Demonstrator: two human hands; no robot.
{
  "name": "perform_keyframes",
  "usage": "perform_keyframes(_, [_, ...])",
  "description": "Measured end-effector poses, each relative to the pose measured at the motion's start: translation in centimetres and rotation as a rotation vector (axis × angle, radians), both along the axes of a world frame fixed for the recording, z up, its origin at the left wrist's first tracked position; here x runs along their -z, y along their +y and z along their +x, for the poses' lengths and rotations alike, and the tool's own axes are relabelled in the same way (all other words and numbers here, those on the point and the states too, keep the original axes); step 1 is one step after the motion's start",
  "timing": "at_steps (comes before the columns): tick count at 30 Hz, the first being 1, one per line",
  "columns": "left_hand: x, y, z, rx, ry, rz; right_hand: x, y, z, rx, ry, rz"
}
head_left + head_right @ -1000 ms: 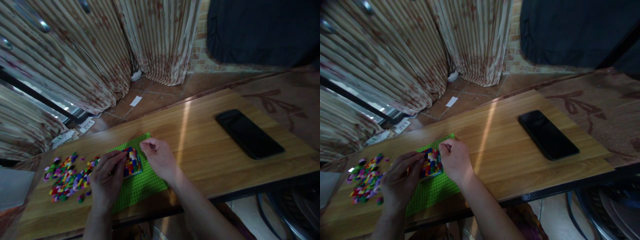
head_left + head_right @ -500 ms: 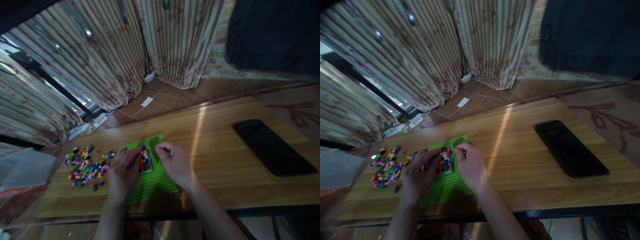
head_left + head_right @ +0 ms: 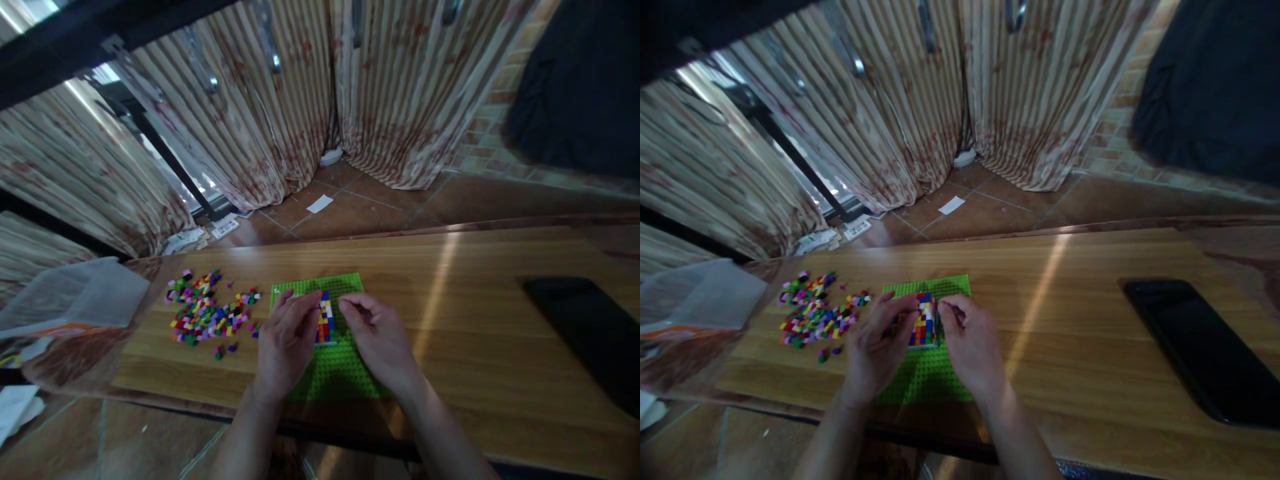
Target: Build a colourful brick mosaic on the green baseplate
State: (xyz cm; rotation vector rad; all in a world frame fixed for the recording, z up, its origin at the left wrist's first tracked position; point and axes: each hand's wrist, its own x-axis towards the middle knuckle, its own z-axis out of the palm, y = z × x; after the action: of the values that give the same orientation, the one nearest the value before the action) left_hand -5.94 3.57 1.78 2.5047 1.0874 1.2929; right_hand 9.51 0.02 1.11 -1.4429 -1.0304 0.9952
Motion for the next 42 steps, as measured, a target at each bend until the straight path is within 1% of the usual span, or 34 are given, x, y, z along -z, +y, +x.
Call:
perform_keyframes(6, [0.5,-0.4,-0.1,-0.023,-0.013,0.007,-0.1,0.1,-0.5,-0.023,0.075,0.003])
perform_keyframes(12, [0.9,-0.3,0.1,0.000,-0.022,-0.023,0.4,0.3,-0.9,-0.022,0.139,0.004])
perform_keyframes(18, [0.6,-0.3,0.4,-0.014,-0.018,-0.024,0.8,0.6,-1.0,-0.024,0.170,-0.009])
perform_keyframes(23, [0.4,-0.5,0.6,-0.045,0.028,-0.047,0.7,0.8,-0.9,-0.006,0.176,-0.017])
perform_keyframes(28, [0.4,-0.5,0.7,-0.063,0.010,-0.069,0.7,0.9,-0.9,0.001,0.182,-0.004])
perform_keyframes(34, [1.0,-0.5,0.6,-0.055,-0.109,-0.157,0.7,0.7,-0.8,0.004,0.134,-0.030])
perform_keyframes(38, [1.4,-0.7,0.3,-0.033,-0.199,-0.178,0.5,0.4,-0.7,0.010,0.112,-0.048])
perform_keyframes(40, [1.3,-0.8,-0.1,-0.052,-0.251,-0.186,0.5,0.4,-0.6,0.009,0.096,-0.054])
perform_keyframes(42, [1.1,-0.8,-0.7,-0.102,-0.303,-0.200,0.8,0.4,-0.4,0.011,0.068,-0.066])
